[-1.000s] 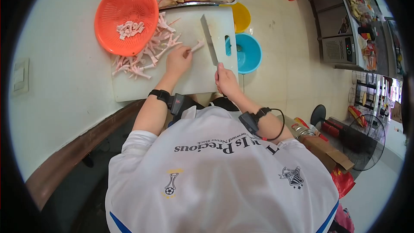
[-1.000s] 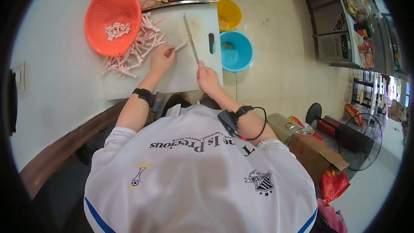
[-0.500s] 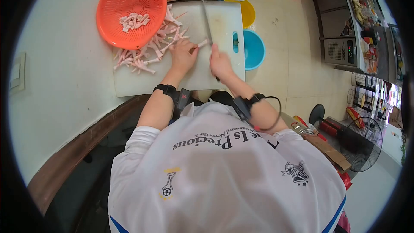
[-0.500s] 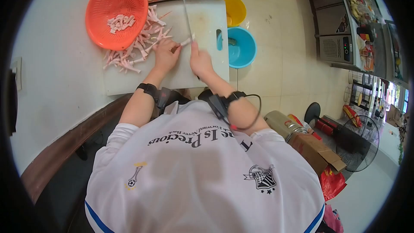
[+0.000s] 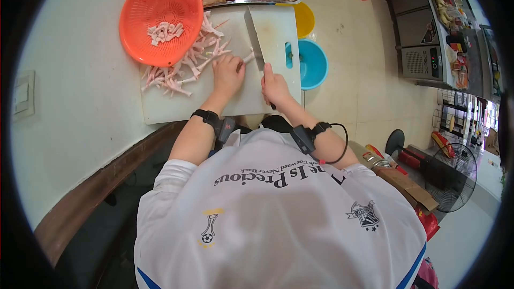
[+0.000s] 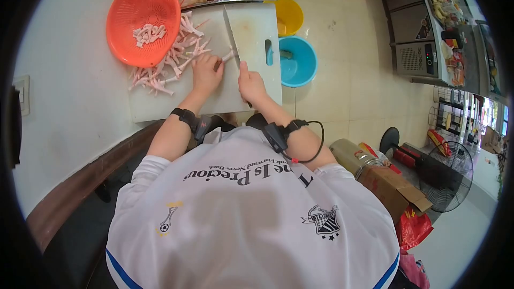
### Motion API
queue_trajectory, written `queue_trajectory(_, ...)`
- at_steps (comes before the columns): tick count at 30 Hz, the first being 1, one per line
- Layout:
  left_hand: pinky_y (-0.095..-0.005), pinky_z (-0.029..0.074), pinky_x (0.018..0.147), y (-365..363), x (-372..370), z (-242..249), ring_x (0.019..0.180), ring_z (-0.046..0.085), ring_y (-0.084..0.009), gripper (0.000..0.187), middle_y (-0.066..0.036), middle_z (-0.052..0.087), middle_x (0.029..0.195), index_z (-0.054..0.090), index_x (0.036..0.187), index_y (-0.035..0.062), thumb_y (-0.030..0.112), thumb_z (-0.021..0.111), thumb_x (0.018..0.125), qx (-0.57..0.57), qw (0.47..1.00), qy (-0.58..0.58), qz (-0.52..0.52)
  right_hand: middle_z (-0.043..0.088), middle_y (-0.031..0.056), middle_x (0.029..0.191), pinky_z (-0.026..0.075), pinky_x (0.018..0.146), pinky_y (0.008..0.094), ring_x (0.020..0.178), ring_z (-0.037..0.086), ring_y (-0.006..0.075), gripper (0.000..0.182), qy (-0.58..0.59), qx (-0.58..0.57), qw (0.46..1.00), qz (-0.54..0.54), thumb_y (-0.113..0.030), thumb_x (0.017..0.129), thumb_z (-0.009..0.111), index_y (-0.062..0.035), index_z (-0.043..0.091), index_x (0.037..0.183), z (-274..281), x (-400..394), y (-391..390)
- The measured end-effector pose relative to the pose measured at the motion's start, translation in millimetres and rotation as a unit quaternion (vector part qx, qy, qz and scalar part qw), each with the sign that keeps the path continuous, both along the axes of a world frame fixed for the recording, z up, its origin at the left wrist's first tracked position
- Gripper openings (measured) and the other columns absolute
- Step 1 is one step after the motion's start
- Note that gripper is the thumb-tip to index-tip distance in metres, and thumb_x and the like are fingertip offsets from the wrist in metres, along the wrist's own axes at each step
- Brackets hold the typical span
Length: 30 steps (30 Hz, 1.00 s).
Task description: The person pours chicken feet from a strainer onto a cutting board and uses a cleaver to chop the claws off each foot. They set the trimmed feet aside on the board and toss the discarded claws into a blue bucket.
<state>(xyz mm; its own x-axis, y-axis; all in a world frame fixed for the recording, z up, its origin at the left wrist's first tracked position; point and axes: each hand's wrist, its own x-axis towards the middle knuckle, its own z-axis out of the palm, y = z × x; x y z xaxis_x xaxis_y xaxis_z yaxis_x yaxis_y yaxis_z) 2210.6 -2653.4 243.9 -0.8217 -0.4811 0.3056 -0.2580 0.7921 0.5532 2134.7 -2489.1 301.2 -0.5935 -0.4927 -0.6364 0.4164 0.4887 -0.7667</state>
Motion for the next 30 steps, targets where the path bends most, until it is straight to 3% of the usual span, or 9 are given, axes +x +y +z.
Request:
queue_trajectory(3,-0.0423,0.037,0.083,0,-2,6,0.1,0.06,-0.026,0.007,-0.004,0.063,0.085,0.07,0.084,0.0125,0.017,0.074,0.081,-0.033,0.999,-0.009,-0.015,0.043,0.0038,0.05,0.035,0.038,0.0314,0.038,0.042,0.0158,0.07,0.026,0.002,1.0,0.005,-0.061,0.106,0.031,-0.0075,0.046,0.065,24,-22,-21)
queue_trajectory(6,-0.0429,0.037,0.082,4,-1,-2,0.094,0.06,-0.0249,0.007,-0.003,0.061,0.081,0.07,0.083,0.0132,0.016,0.076,0.08,0.015,1.0,0.001,0.007,0.044,0.0037,0.051,0.036,0.04,0.0304,0.039,0.044,0.0155,0.069,0.136,-0.087,0.987,-0.013,-0.059,0.107,0.029,-0.0072,0.046,0.065,68,-35,-36)
queue_trajectory(9,-0.0422,0.036,0.08,4,0,-9,0.093,0.061,-0.0228,0.006,-0.001,0.062,0.079,0.07,0.082,0.013,0.015,0.076,0.08,0.016,1.0,0.017,0.013,0.047,0.0044,0.053,0.038,0.042,0.031,0.043,0.048,0.0163,0.067,0.239,-0.282,0.925,-0.087,-0.055,0.109,0.029,-0.007,0.049,0.065,99,-33,-39)
queue_trajectory(13,-0.0402,0.035,0.08,3,2,-2,0.091,0.061,-0.0211,0.007,-0.001,0.063,0.082,0.071,0.082,0.0126,0.016,0.076,0.08,0.022,0.999,0.034,0.024,0.048,0.0057,0.053,0.04,0.043,0.032,0.044,0.051,0.0177,0.069,0.409,-0.149,0.9,-0.03,-0.057,0.107,0.031,-0.0074,0.05,0.064,-8,-3,-32)
queue_trajectory(15,-0.0396,0.034,0.081,-5,-6,3,0.091,0.061,-0.0209,0.007,-0.001,0.063,0.083,0.071,0.082,0.0126,0.017,0.077,0.08,0.006,0.999,0.04,0.034,0.049,0.0066,0.053,0.041,0.042,0.0338,0.044,0.053,0.0194,0.07,0.223,0.068,0.97,0.067,-0.061,0.105,0.034,-0.0077,0.051,0.063,-37,-2,-35)
queue_trajectory(16,-0.0398,0.034,0.081,-11,-4,4,0.091,0.061,-0.0211,0.008,-0.002,0.063,0.083,0.071,0.082,0.0126,0.017,0.077,0.08,-0.007,0.999,0.037,0.037,0.049,0.0066,0.053,0.041,0.042,0.0338,0.044,0.053,0.0194,0.07,0.22,0.065,0.971,0.068,-0.061,0.105,0.034,-0.0077,0.051,0.063,-30,-2,-39)
queue_trajectory(18,-0.0399,0.034,0.081,-4,3,1,0.091,0.061,-0.0213,0.009,-0.002,0.064,0.083,0.071,0.082,0.0127,0.018,0.077,0.08,-0.011,0.999,0.032,0.029,0.047,0.006,0.052,0.04,0.04,0.0344,0.041,0.049,0.0188,0.071,0.031,0.043,0.998,0.025,-0.065,0.103,0.035,-0.008,0.05,0.064,-2,-8,-37)
queue_trajectory(28,-0.0408,0.036,0.082,1,15,0,0.096,0.06,-0.0234,0.011,-0.002,0.063,0.086,0.071,0.089,0.0131,0.015,0.076,0.08,0.0,1.0,0.003,0.009,0.038,-0.0006,0.054,0.032,0.039,0.0301,0.04,0.034,0.013,0.065,-0.133,-0.013,0.99,-0.039,-0.07,0.102,0.033,-0.012,0.045,0.074,13,-23,-18)
queue_trajectory(30,-0.0409,0.036,0.082,0,20,-3,0.096,0.06,-0.0235,0.012,-0.002,0.063,0.087,0.071,0.091,0.0132,0.014,0.076,0.08,0.0,1.0,0.019,0.006,0.033,-0.0029,0.055,0.028,0.041,0.0281,0.043,0.03,0.0112,0.064,-0.291,-0.076,0.953,-0.036,-0.072,0.101,0.031,-0.0139,0.041,0.076,12,-42,-9)
